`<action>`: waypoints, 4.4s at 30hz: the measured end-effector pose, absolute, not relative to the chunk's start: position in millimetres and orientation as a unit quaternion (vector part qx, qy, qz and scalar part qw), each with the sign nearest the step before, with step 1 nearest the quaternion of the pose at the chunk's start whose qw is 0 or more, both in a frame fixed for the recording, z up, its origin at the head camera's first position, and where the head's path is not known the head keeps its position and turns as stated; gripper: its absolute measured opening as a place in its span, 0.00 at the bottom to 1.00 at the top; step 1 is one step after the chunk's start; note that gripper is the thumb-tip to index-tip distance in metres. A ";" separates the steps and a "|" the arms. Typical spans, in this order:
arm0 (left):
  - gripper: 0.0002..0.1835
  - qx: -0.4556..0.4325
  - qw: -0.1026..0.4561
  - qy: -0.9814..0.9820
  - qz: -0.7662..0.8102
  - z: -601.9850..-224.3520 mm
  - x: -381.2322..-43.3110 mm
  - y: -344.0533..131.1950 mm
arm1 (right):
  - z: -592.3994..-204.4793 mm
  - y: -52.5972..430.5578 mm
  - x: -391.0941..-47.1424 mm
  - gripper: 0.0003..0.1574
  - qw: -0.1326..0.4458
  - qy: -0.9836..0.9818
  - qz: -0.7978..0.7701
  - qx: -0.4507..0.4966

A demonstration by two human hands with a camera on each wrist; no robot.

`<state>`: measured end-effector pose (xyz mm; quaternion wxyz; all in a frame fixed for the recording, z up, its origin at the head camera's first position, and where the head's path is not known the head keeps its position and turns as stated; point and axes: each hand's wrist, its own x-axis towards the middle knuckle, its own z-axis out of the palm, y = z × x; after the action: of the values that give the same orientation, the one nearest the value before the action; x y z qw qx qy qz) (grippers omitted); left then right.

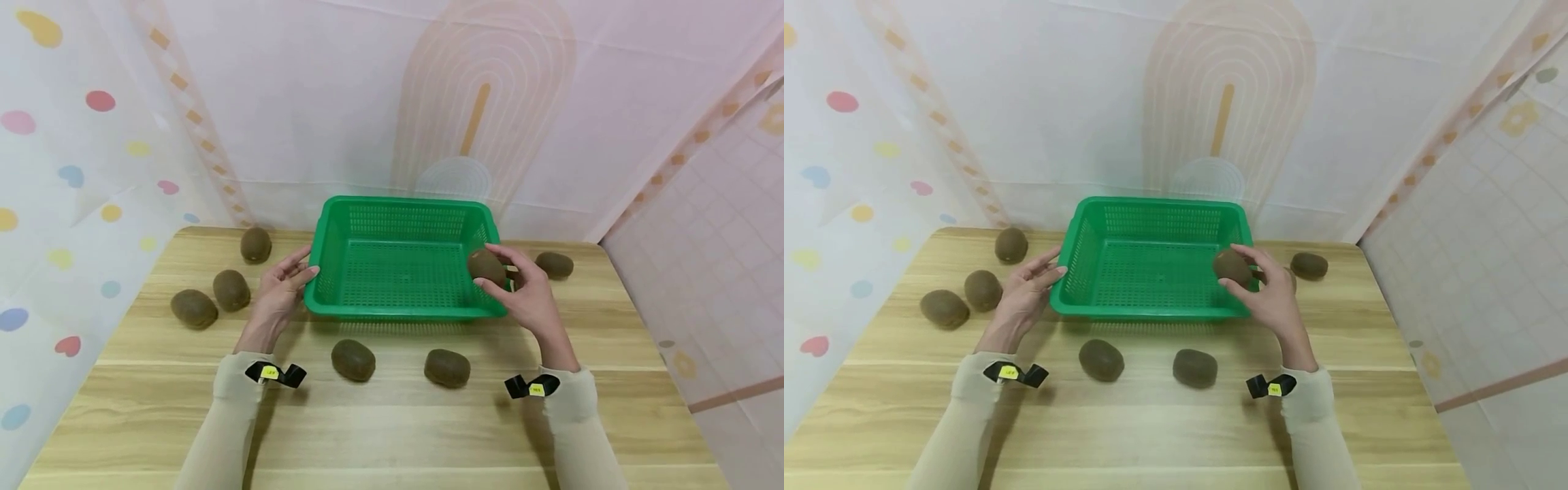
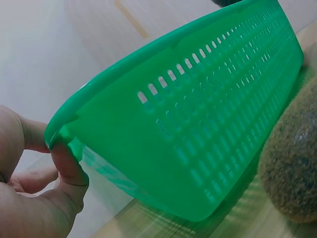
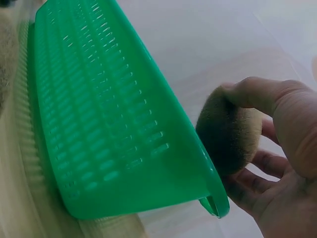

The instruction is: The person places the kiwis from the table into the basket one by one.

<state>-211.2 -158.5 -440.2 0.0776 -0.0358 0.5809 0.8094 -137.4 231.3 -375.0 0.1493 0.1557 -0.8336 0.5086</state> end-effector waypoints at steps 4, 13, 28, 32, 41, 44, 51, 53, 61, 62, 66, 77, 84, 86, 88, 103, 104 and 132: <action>0.34 -0.037 0.074 0.582 0.809 -439.7 -210.5 -156.8 | -373.7 231.6 -134.9 0.33 0.142 -0.839 0.501 0.157; 0.33 -0.055 0.062 0.587 0.806 -441.1 -205.0 -160.1 | -377.4 239.7 -139.7 0.42 0.175 -0.867 0.434 0.170; 0.32 -0.050 0.062 0.603 0.793 -442.7 -204.7 -154.4 | -405.8 280.0 -157.4 0.53 0.182 -0.900 0.378 0.119; 0.32 -0.043 0.063 0.600 0.796 -442.9 -204.7 -153.4 | -409.0 286.7 -157.0 0.54 0.176 -0.903 0.380 0.093; 0.32 -0.039 0.065 0.596 0.799 -443.3 -203.8 -153.2 | -417.2 299.5 -157.1 0.55 0.161 -0.914 0.371 0.030; 0.32 -0.036 0.067 0.598 0.798 -442.4 -203.2 -153.5 | -421.0 304.2 -156.7 0.56 0.155 -0.912 0.380 0.011; 0.33 -0.036 0.065 0.601 0.796 -441.9 -202.1 -153.5 | -428.9 311.5 -157.8 0.57 0.145 -0.908 0.392 -0.019; 0.33 -0.037 0.065 0.600 0.796 -441.7 -201.8 -153.9 | -430.9 313.2 -158.1 0.58 0.139 -0.908 0.394 -0.028; 0.33 -0.040 0.069 0.610 0.789 -441.9 -201.6 -153.5 | -442.6 320.6 -156.7 0.60 0.074 -0.907 0.410 -0.066; 0.33 -0.041 0.070 0.610 0.789 -442.0 -201.7 -153.6 | -444.3 321.3 -156.5 0.60 0.064 -0.906 0.413 -0.069; 0.32 -0.044 0.072 0.611 0.787 -442.9 -202.1 -153.9 | -452.1 324.0 -157.5 0.61 0.043 -0.905 0.417 -0.074; 0.32 -0.034 0.072 0.603 0.794 -443.2 -202.5 -154.2 | -461.7 326.7 -158.4 0.57 0.034 -0.900 0.426 -0.088; 0.32 -0.038 0.069 0.611 0.788 -442.2 -202.0 -154.0 | -463.9 326.9 -158.0 0.53 0.023 -0.903 0.415 -0.111; 0.32 -0.038 0.068 0.612 0.787 -442.2 -202.0 -154.0 | -465.1 326.8 -158.2 0.51 0.029 -0.904 0.410 -0.116; 0.32 -0.037 0.067 0.611 0.788 -442.1 -201.7 -154.0 | -466.4 327.0 -158.7 0.50 0.035 -0.906 0.405 -0.120; 0.33 -0.036 0.071 0.610 0.788 -445.0 -202.5 -154.3 | -464.5 327.7 -157.4 0.44 0.057 -0.905 0.401 -0.132; 0.33 -0.036 0.072 0.609 0.789 -445.3 -202.6 -154.3 | -463.9 327.9 -157.0 0.44 0.059 -0.905 0.401 -0.131; 0.32 -0.044 0.071 0.599 0.797 -444.3 -204.3 -153.0 | -432.9 315.7 -152.8 0.44 0.103 -0.884 0.444 -0.101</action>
<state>-204.3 -153.0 -444.3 0.0713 -0.0438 0.5986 0.7967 -152.8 315.7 -432.9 0.1028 -0.1012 -0.8842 0.4443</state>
